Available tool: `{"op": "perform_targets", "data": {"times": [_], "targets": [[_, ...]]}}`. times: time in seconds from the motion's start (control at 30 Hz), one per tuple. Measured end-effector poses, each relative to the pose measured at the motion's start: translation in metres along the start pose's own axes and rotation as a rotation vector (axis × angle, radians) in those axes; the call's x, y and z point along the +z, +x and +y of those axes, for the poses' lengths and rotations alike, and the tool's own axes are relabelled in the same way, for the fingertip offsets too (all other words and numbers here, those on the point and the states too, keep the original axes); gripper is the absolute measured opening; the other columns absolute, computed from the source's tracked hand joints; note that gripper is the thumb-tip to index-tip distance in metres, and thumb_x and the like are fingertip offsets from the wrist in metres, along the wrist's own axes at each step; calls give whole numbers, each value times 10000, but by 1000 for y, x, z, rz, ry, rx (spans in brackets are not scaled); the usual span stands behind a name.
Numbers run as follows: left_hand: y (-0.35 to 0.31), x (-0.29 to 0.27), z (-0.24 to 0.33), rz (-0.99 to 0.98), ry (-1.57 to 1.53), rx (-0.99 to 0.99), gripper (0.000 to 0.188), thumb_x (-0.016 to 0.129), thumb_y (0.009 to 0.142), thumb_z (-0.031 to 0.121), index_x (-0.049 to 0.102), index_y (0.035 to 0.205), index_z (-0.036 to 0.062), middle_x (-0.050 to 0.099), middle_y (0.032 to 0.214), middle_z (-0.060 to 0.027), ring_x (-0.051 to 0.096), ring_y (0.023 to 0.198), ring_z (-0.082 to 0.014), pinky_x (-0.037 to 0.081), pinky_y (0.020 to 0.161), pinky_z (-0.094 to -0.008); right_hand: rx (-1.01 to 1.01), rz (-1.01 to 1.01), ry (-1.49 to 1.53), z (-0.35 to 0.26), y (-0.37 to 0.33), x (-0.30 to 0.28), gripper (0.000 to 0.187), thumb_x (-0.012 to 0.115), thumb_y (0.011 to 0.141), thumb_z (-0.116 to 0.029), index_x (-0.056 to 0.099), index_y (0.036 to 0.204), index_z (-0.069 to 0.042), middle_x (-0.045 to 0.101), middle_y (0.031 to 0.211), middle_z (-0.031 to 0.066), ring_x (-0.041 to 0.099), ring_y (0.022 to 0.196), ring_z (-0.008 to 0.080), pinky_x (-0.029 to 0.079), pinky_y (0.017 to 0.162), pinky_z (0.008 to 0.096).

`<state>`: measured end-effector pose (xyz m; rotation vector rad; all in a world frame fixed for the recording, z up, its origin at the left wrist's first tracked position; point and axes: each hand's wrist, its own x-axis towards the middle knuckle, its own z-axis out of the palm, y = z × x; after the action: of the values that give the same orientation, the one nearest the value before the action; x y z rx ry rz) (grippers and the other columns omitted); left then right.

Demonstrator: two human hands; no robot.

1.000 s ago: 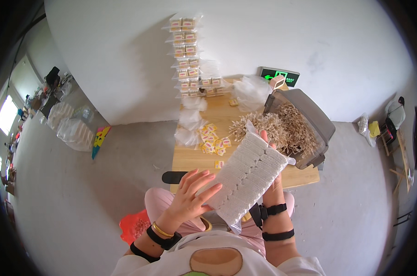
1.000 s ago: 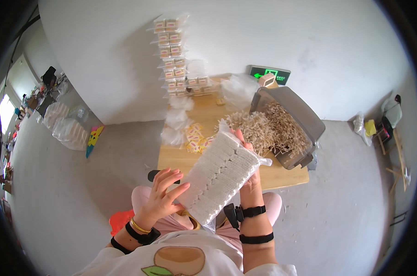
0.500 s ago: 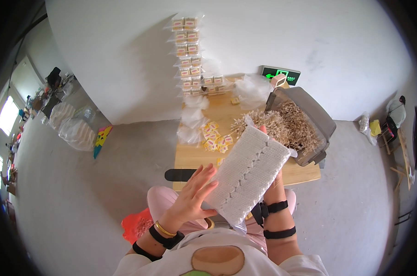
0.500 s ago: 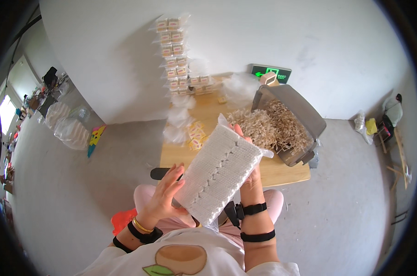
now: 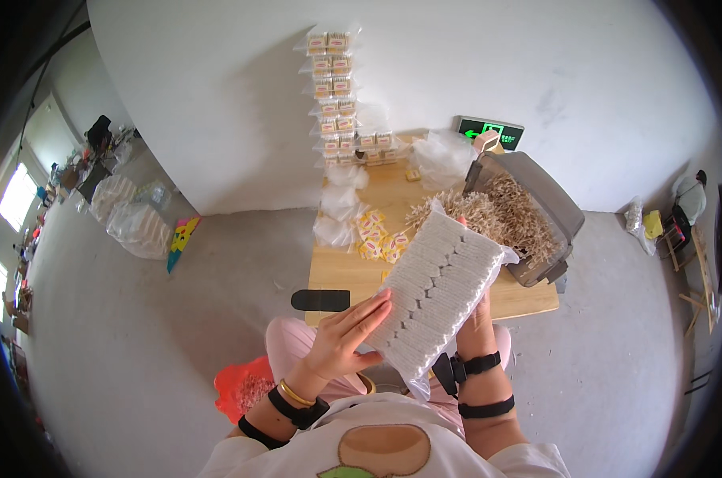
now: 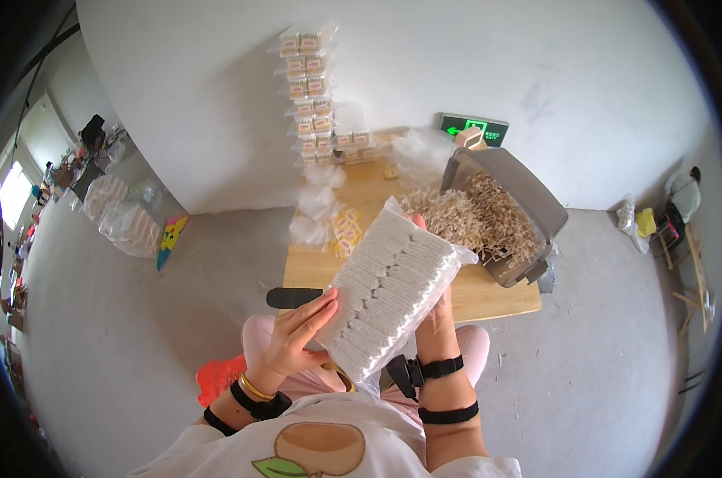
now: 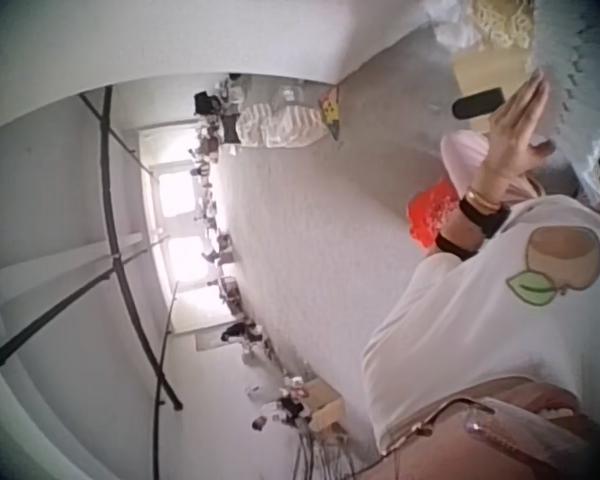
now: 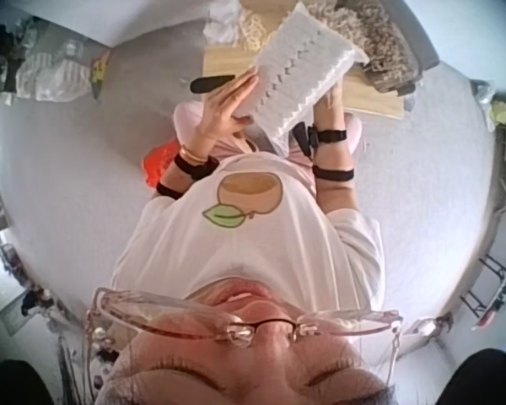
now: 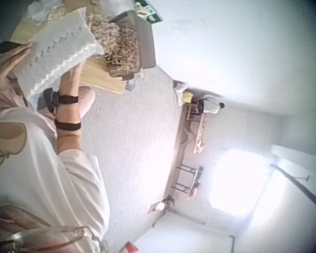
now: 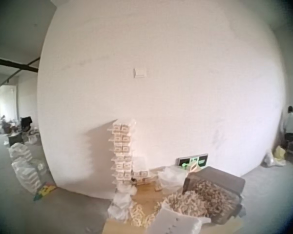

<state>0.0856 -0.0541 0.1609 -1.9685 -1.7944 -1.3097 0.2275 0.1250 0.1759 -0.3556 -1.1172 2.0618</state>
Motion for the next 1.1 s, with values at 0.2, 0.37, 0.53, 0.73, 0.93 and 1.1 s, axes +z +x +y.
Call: {"op": "perform_targets", "data": {"times": [0.2, 0.37, 0.53, 0.73, 0.93, 1.1], "targets": [[-7, 3, -4, -8, -107, -100, 903, 829, 567, 30, 523, 1416, 28, 513, 1478, -157, 597, 1257, -315, 523, 1006, -363, 126, 195, 138, -9, 12, 11, 568, 552, 1025, -374, 434, 1465, -35, 518, 1417, 96, 529, 1241, 189, 459, 1033, 333], [-8, 6, -10, -41, -394, -310, 897, 801, 731, 60, 377, 1522, 42, 424, 1553, -161, 473, 1394, -287, 405, 1111, -368, 56, -18, 256, 50, 57, -65, 344, 533, 1009, -158, 565, 1321, -17, 627, 1285, 93, 588, 1209, 198, 495, 1010, 387], [-51, 20, -52, 131, -1175, -842, 792, 697, 951, 252, 234, 1560, 48, 391, 1532, -122, 387, 1407, -224, 316, 1154, -399, 121, 94, -155, 44, 51, -56, 399, 566, 955, -132, 565, 1354, -139, 628, 1236, -44, 553, 1119, 85, 409, 943, 299], [-53, 30, -68, 270, -928, -703, 926, 739, 918, 256, 107, 1565, 57, 396, 1487, -119, 328, 1422, -204, 359, 1130, -400, 257, 105, -255, 64, 39, -63, 378, 583, 948, -160, 581, 1326, -169, 604, 1192, -49, 509, 1117, 98, 406, 920, 366], [-43, 28, -59, 423, -866, -906, 909, 793, 836, 67, 181, 1509, 59, 454, 1396, -146, 492, 1294, -224, 443, 1074, -395, 341, 102, -273, 64, 29, -51, 380, 602, 949, -184, 605, 1328, -162, 622, 1183, -43, 534, 1090, 97, 417, 899, 351], [-52, 12, -64, 517, -1290, -962, 666, 725, 893, 158, 371, 1453, 78, 549, 1354, -96, 562, 1244, -245, 470, 1063, -418, 262, -21, -158, 39, 29, -38, 330, 575, 970, -157, 634, 1292, -113, 618, 1234, 3, 538, 1141, 121, 436, 910, 340]]}}
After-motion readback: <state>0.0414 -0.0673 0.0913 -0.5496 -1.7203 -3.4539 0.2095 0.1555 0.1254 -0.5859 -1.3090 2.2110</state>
